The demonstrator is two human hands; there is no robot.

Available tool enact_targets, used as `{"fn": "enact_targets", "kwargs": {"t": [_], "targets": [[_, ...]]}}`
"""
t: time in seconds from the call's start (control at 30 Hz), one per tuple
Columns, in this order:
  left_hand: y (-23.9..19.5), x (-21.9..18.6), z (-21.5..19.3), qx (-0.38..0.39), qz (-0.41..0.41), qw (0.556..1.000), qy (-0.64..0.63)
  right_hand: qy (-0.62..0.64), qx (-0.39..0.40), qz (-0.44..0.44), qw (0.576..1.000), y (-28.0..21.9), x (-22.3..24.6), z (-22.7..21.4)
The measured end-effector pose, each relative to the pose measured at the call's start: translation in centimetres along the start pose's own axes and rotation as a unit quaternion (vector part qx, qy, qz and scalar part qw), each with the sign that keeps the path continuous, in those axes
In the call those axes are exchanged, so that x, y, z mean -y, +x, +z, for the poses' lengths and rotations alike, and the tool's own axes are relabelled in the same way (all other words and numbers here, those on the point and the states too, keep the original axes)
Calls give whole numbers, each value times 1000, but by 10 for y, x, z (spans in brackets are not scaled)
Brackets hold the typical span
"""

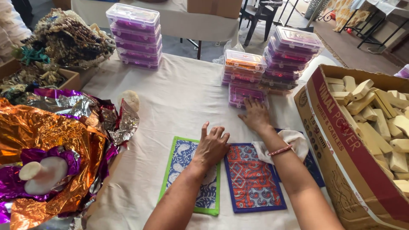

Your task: The person wipes a small wooden block with a white cloth on a table. They then pick up another wooden block from a cardboard box and wipe it thoroughly with the cloth, turning it over to clean all sides.

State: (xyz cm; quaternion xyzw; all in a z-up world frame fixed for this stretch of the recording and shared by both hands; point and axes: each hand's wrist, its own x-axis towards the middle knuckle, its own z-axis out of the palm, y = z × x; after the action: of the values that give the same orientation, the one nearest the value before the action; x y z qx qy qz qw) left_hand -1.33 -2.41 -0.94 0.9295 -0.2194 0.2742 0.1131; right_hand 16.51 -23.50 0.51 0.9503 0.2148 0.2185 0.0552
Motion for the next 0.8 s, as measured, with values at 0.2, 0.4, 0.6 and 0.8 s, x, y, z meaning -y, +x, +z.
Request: {"fn": "enact_targets", "kwargs": {"t": [0.2, 0.4, 0.6, 0.8], "targets": [[-1, 0, 2, -8, -6, 1000, 5, -8, -61, -24, 998, 4, -13, 5], [0, 1, -6, -2, -16, 1000, -23, 16, -80, -68, 994, -1, 7, -32], [0, 0, -5, 15, -9, 1000, -5, 68, -148, -104, 981, 25, 13, -87], [0, 0, -2, 9, -21, 1000, -12, 5, -209, -75, 975, 119, -9, -110]]}}
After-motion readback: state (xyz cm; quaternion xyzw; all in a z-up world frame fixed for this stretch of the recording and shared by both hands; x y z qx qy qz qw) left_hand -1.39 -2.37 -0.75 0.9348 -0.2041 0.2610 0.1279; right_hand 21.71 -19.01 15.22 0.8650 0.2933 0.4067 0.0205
